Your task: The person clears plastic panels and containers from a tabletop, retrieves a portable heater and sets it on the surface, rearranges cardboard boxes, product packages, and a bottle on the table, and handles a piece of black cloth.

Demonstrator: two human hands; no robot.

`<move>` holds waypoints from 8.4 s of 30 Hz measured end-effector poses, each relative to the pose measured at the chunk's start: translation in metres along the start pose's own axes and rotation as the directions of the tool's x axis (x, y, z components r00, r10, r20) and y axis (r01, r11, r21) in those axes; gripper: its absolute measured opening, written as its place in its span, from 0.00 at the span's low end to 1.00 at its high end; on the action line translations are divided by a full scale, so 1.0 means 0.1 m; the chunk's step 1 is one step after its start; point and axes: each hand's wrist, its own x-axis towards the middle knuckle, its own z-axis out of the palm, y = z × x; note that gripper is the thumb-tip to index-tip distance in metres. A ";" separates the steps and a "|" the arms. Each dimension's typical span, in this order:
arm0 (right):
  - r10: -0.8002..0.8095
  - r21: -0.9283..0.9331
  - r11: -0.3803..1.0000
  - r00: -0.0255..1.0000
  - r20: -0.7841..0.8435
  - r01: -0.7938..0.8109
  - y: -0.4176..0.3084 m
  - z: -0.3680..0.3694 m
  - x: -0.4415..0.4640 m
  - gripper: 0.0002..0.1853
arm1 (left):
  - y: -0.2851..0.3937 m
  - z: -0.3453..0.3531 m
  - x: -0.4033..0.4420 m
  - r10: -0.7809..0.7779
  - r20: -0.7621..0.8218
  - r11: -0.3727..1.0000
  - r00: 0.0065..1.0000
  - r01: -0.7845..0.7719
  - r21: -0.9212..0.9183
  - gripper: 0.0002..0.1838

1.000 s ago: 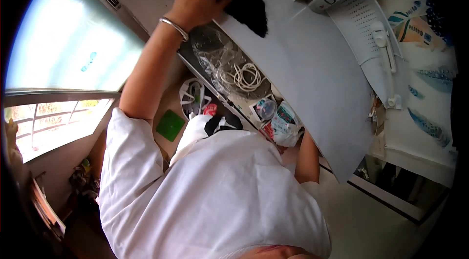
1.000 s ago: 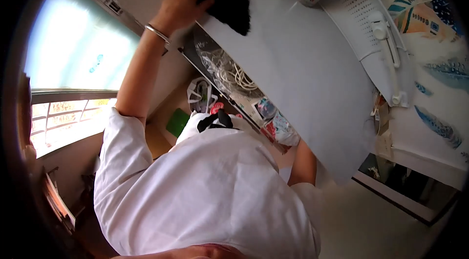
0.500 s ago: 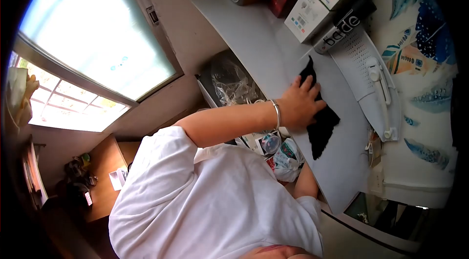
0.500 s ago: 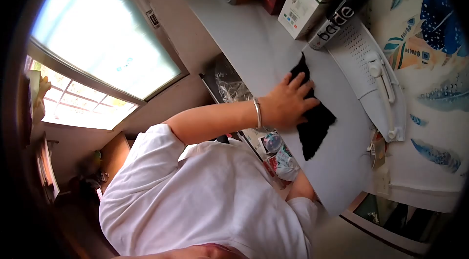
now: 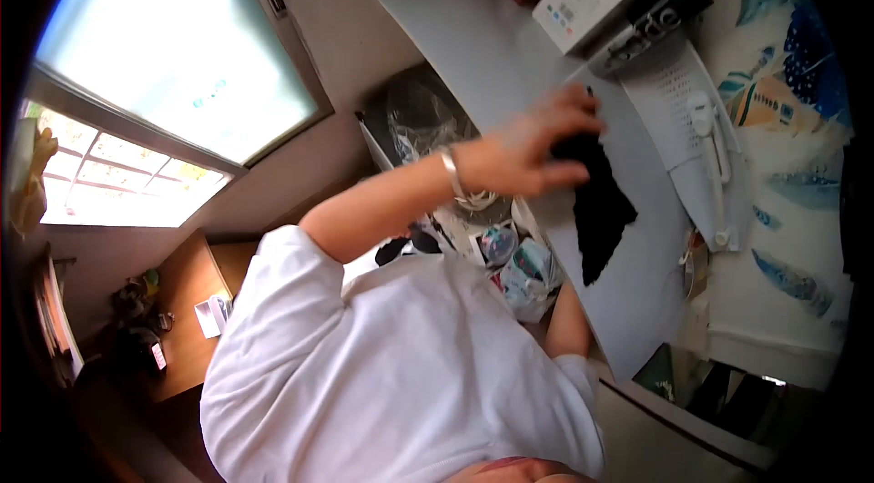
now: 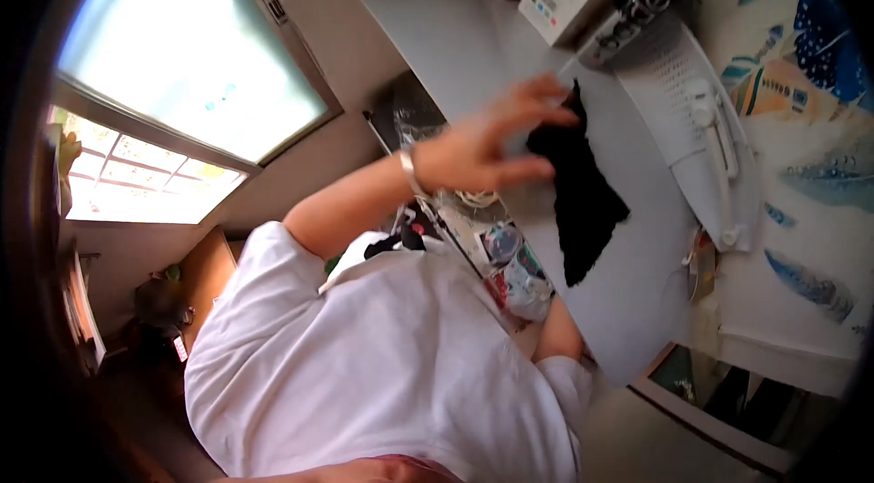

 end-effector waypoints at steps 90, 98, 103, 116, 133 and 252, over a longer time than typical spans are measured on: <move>-0.880 0.505 0.191 -0.081 0.468 0.842 -4.33 -1.07 -2.65 0.14 | 0.26 -1.71 -2.17 -0.793 -0.545 0.408 0.273 0.902 -0.141 0.17; -0.563 0.344 0.555 0.646 -0.515 0.757 -3.75 -1.89 -0.24 0.24 | 0.86 -2.05 -2.14 -0.665 -0.600 0.549 0.445 0.835 0.011 0.24; -0.509 0.382 0.601 0.705 -0.494 0.702 -3.76 -1.62 0.28 0.34 | 1.32 -2.17 -1.73 -0.711 -0.551 0.570 0.438 0.817 -0.087 0.23; -0.527 0.649 0.445 0.767 -0.367 0.617 -2.62 -2.09 0.19 0.23 | 1.50 -2.08 -1.22 -0.684 -0.492 0.639 0.539 0.768 -0.048 0.27; -0.574 0.166 0.403 0.389 -0.720 0.900 -2.25 -2.68 -0.84 0.30 | 1.18 -1.91 -1.28 -0.704 -0.470 0.624 0.533 0.780 -0.050 0.20; -0.861 0.077 0.480 0.487 -0.148 0.874 -4.05 -3.86 -0.39 0.53 | 0.81 -1.50 2.55 -0.139 0.477 0.519 0.868 -0.347 0.781 0.22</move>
